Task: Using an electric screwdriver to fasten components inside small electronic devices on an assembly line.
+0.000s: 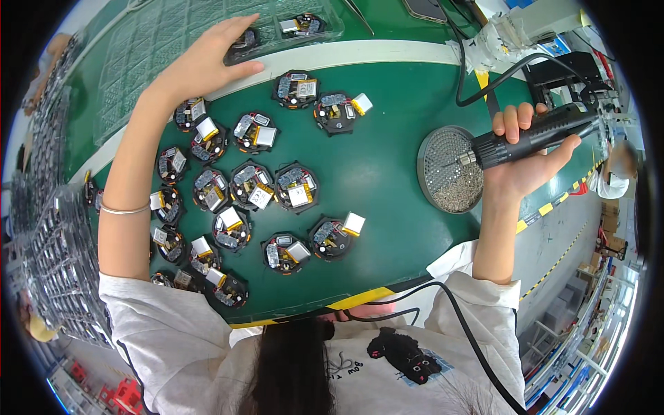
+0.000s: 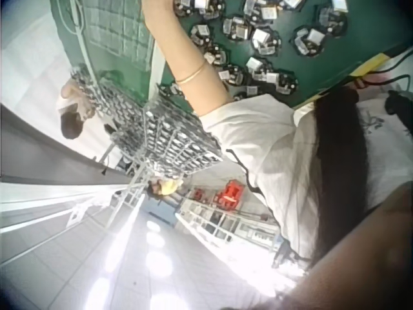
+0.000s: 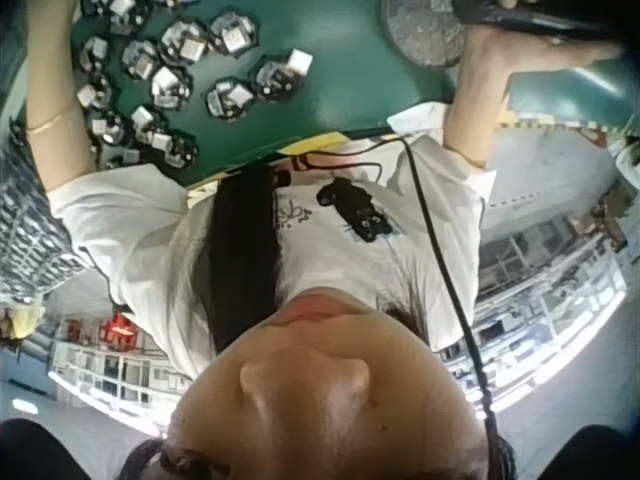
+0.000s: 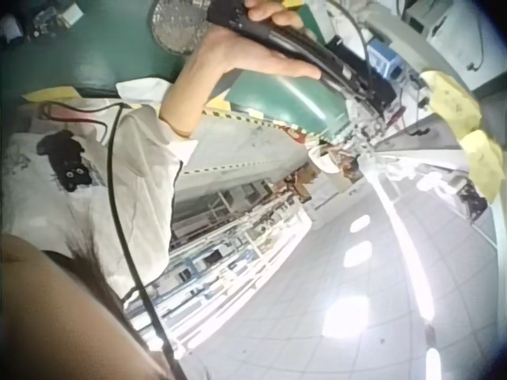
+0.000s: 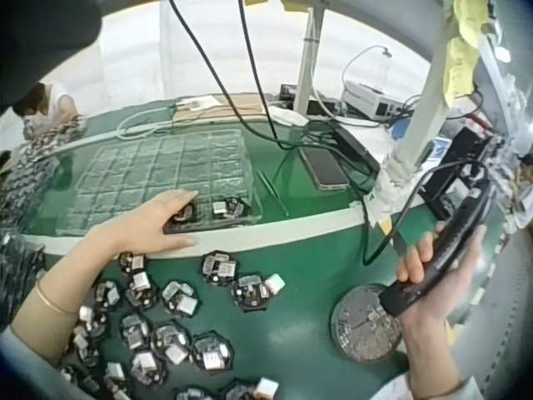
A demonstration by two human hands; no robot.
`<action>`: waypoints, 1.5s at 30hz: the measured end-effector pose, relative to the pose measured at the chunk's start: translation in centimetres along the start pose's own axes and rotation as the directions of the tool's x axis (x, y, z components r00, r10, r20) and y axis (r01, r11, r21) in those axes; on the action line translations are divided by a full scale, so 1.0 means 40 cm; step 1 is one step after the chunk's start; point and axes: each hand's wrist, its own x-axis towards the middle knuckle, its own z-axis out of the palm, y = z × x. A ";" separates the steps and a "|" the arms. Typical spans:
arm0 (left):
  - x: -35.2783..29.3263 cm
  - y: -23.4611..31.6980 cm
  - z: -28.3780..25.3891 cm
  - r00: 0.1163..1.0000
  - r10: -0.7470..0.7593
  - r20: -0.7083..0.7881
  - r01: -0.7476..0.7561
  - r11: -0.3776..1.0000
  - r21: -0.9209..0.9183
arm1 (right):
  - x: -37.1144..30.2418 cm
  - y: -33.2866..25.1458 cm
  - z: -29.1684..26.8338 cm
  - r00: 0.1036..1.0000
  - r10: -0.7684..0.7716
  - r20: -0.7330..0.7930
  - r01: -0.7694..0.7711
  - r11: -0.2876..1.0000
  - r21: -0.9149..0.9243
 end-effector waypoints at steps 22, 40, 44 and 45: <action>-0.027 0.129 -0.001 0.991 0.021 0.129 -0.055 0.962 0.268 | 0.007 0.001 -0.003 0.999 0.052 -0.013 -0.052 0.998 0.034; -0.122 0.462 0.071 0.997 0.068 0.047 -0.069 0.998 0.010 | -0.004 -0.005 0.010 0.999 -0.026 0.038 0.026 1.000 0.002; -0.145 0.508 0.086 0.975 0.193 0.113 -0.179 0.976 -0.123 | -0.017 -0.006 0.018 0.989 -0.092 0.120 0.093 0.996 -0.006; -0.149 0.524 0.086 0.978 0.197 0.076 -0.185 0.973 -0.136 | -0.022 -0.001 0.019 0.981 -0.098 0.166 0.092 0.995 0.044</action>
